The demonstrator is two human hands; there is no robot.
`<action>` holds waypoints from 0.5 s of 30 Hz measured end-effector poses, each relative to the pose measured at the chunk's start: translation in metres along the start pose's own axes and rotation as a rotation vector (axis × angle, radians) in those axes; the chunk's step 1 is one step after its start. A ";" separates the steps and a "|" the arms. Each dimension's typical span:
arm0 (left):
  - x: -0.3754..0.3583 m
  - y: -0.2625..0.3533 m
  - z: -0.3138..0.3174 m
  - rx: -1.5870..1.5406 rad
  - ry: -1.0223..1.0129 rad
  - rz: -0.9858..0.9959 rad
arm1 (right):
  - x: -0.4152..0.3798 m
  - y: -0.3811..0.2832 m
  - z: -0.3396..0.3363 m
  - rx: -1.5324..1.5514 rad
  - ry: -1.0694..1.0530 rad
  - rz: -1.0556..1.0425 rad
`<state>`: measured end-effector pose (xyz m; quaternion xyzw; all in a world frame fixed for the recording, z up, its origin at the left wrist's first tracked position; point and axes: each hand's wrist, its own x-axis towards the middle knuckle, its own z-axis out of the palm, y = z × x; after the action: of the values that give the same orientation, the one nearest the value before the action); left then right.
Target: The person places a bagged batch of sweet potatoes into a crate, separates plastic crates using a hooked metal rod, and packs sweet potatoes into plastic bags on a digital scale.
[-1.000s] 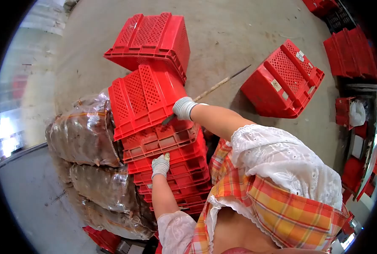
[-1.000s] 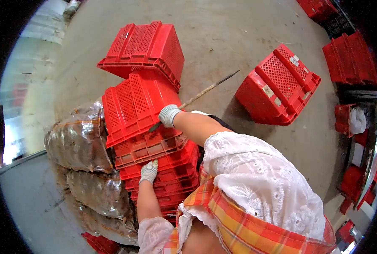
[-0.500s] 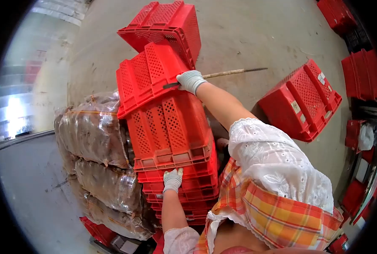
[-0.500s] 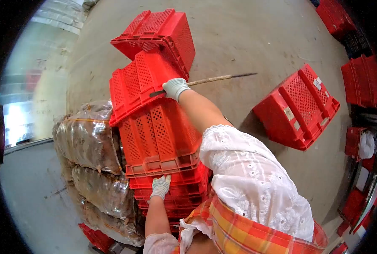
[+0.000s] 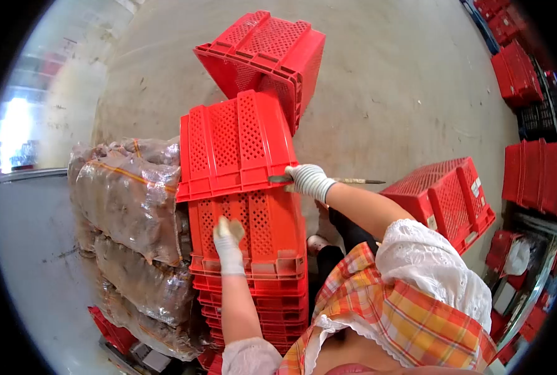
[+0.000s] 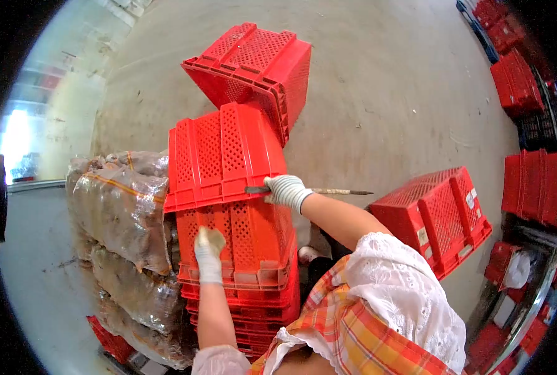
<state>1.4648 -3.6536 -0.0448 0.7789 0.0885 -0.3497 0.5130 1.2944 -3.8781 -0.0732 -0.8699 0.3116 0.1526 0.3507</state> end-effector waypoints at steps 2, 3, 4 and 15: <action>0.056 0.007 0.027 -0.360 -0.067 -0.031 | 0.000 0.001 -0.005 -0.012 -0.011 -0.053; 0.079 0.012 0.043 -0.472 -0.063 -0.043 | -0.003 0.000 -0.008 -0.008 -0.005 -0.076; 0.093 0.018 0.055 -0.585 -0.060 -0.055 | -0.006 -0.002 -0.009 -0.030 -0.016 -0.077; 0.063 0.077 0.144 -0.098 -0.265 0.005 | -0.052 0.055 0.008 0.278 0.068 0.149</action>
<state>1.4840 -3.8266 -0.0609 0.7003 0.0351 -0.4434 0.5584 1.2184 -3.8808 -0.0818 -0.7920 0.4053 0.1039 0.4447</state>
